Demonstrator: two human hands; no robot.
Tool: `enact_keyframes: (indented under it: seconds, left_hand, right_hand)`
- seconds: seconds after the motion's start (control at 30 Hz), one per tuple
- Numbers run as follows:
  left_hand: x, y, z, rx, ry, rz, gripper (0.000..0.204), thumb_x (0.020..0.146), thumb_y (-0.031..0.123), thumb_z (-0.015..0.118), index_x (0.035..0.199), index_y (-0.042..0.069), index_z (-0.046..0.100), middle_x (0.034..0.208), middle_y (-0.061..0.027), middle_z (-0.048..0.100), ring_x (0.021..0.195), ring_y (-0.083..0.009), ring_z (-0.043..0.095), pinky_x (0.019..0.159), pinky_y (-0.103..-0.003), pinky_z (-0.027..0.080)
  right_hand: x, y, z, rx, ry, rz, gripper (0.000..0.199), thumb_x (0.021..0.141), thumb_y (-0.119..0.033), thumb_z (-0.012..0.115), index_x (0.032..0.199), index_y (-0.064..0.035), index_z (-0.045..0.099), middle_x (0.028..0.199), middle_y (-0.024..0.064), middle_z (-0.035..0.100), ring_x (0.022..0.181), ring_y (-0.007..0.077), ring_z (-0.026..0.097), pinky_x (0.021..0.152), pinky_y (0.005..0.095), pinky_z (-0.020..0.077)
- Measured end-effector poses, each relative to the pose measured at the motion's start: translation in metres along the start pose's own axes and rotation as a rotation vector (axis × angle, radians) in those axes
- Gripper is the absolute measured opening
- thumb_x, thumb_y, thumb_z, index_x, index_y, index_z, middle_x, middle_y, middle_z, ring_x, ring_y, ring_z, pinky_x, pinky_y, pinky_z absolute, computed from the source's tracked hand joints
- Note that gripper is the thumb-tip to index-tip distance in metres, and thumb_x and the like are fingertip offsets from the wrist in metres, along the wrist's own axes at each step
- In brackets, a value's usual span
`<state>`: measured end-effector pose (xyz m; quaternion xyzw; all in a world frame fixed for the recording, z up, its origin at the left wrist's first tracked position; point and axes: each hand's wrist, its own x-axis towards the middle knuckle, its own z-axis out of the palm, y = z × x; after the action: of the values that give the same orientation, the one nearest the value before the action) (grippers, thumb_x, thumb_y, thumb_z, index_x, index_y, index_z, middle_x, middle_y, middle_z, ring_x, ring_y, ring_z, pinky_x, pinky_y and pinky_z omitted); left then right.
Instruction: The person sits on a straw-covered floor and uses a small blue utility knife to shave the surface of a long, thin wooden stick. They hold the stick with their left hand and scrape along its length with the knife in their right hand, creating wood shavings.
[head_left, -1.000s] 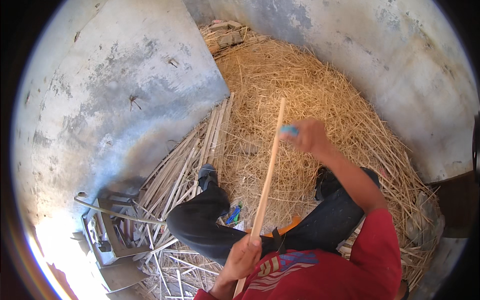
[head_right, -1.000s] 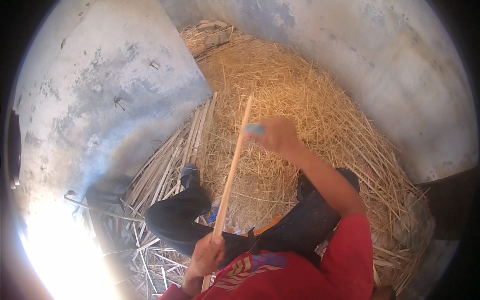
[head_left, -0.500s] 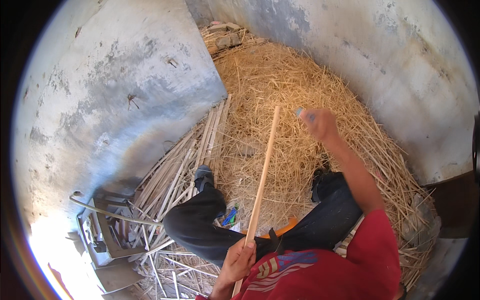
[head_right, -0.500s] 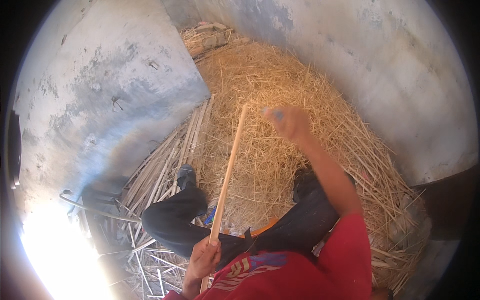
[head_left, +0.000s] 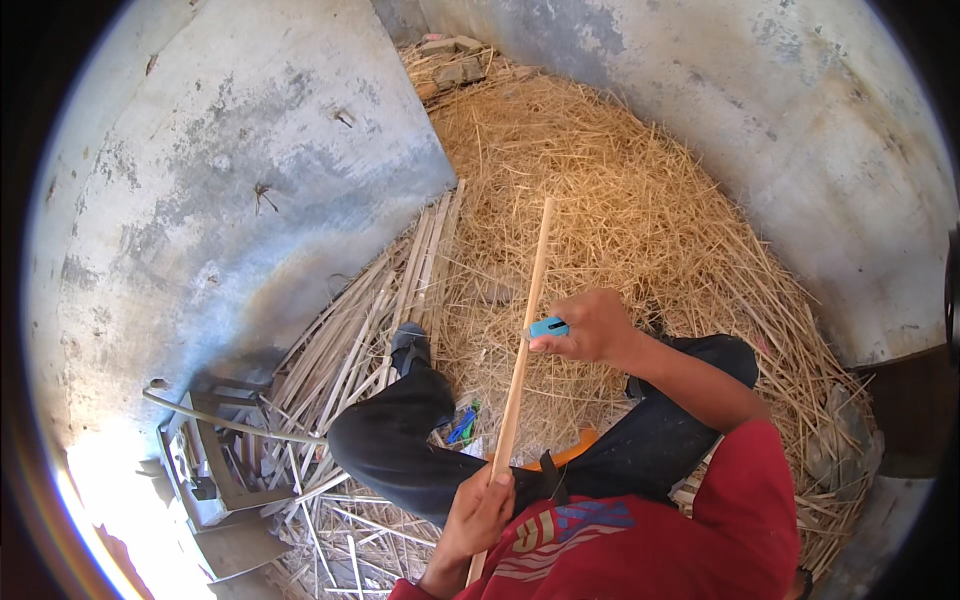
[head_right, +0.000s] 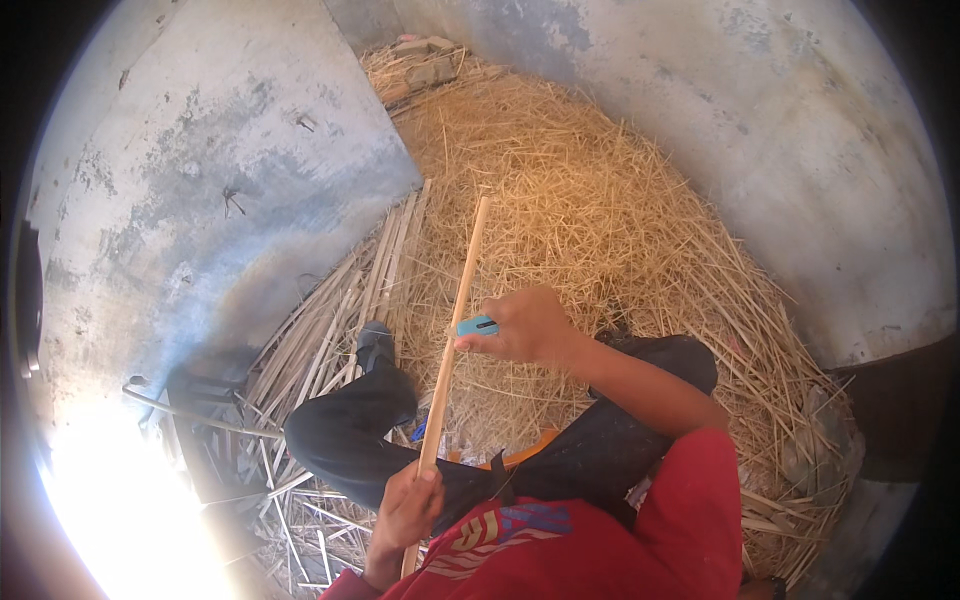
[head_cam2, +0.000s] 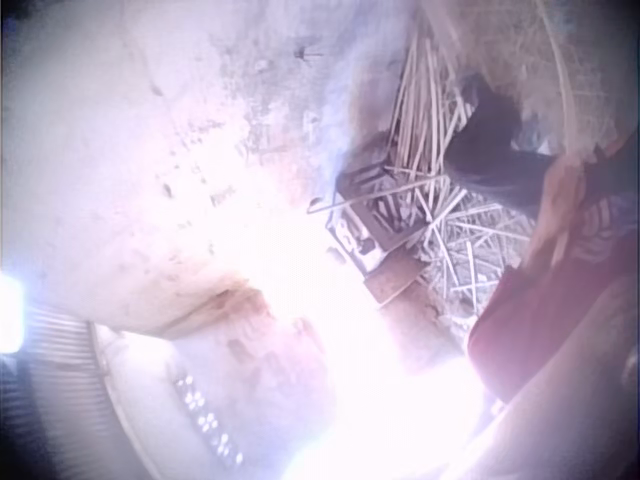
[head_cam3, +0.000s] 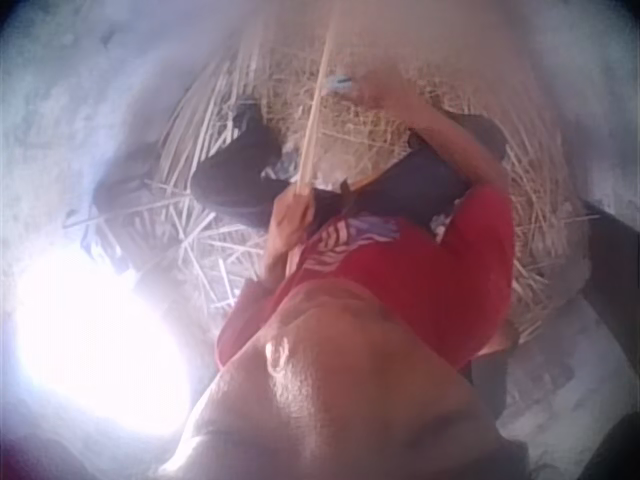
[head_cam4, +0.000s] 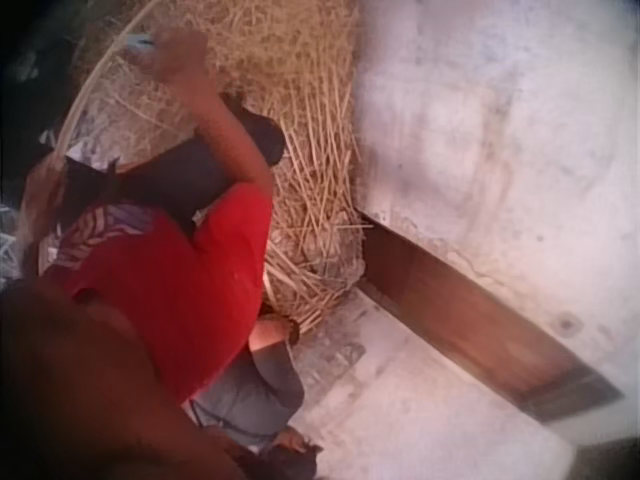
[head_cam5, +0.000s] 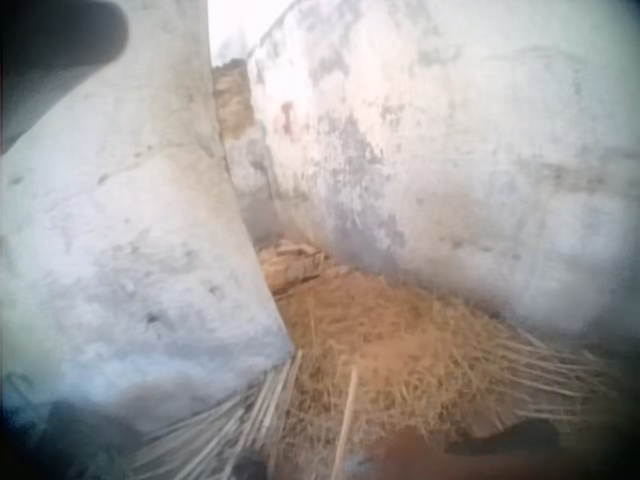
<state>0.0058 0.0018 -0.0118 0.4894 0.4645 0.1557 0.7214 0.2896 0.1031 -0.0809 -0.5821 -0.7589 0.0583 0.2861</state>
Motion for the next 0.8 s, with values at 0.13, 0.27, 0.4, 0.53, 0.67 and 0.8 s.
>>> enact_keyframes:
  seconds: [0.13, 0.27, 0.4, 0.53, 0.67, 0.8]
  left_hand:
    - [-0.003, 0.009, 0.007, 0.027, 0.004, -0.031, 0.030, 0.101, 0.028, 0.040, 0.081, 0.007, 0.044, 0.060, 0.0055, 0.040, 0.053, -0.0021, 0.034, 0.047, -0.020, 0.027]
    - [0.001, 0.006, 0.008, -0.027, -0.034, -0.048, 0.028, 0.101, 0.028, 0.040, 0.084, 0.006, 0.045, 0.062, 0.0056, 0.039, 0.055, -0.0018, 0.034, 0.048, -0.020, 0.027]
    - [-0.003, -0.006, 0.005, -0.027, -0.086, -0.043, 0.030, 0.100, 0.033, 0.043, 0.085, 0.007, 0.045, 0.058, 0.0055, 0.039, 0.049, -0.0031, 0.034, 0.044, -0.021, 0.026]
    - [-0.003, -0.005, 0.010, -0.011, -0.063, -0.036, 0.031, 0.100, 0.034, 0.043, 0.084, 0.008, 0.045, 0.058, 0.0056, 0.039, 0.049, -0.0033, 0.033, 0.044, -0.021, 0.026]
    - [-0.020, -0.012, 0.012, 0.086, -0.101, -0.050, 0.032, 0.100, 0.035, 0.043, 0.084, 0.008, 0.046, 0.056, 0.0048, 0.040, 0.047, -0.0040, 0.033, 0.042, -0.022, 0.026]
    - [-0.002, -0.028, -0.014, -0.111, -0.005, 0.011, 0.031, 0.100, 0.035, 0.043, 0.083, 0.008, 0.046, 0.054, 0.0031, 0.040, 0.044, -0.0054, 0.034, 0.040, -0.022, 0.026]
  right_hand:
    - [0.013, 0.048, 0.010, -0.033, 0.035, 0.050, 0.075, 0.081, -0.081, 0.036, 0.050, -0.0137, 0.050, 0.039, 0.0003, 0.040, 0.035, 0.0145, 0.043, 0.033, 0.0322, 0.0337]
    - [0.020, 0.067, 0.018, -0.065, 0.100, 0.158, 0.074, 0.082, -0.078, 0.039, 0.052, -0.0123, 0.054, 0.039, 0.0021, 0.040, 0.034, 0.0170, 0.041, 0.035, 0.0332, 0.0322]
    - [0.030, 0.096, 0.000, -0.119, 0.096, 0.203, 0.076, 0.082, -0.080, 0.035, 0.051, -0.0122, 0.050, 0.040, -0.0014, 0.037, 0.036, 0.0135, 0.040, 0.033, 0.0313, 0.0287]
    - [0.032, 0.122, 0.000, -0.200, 0.115, 0.336, 0.077, 0.086, -0.076, 0.031, 0.053, -0.0098, 0.052, 0.041, -0.0034, 0.033, 0.038, 0.0118, 0.042, 0.033, 0.0297, 0.0261]
    - [0.030, 0.184, -0.035, -0.209, 0.141, 0.822, 0.078, 0.089, -0.073, 0.028, 0.068, -0.0087, 0.067, 0.042, -0.0029, 0.030, 0.041, 0.0123, 0.044, 0.034, 0.0285, 0.0266]
    - [0.035, 0.108, -0.030, -0.062, 0.130, 0.534, 0.072, 0.088, -0.073, 0.033, 0.080, -0.0146, 0.074, 0.044, -0.0012, 0.042, 0.041, 0.0147, 0.046, 0.038, 0.0307, 0.0336]
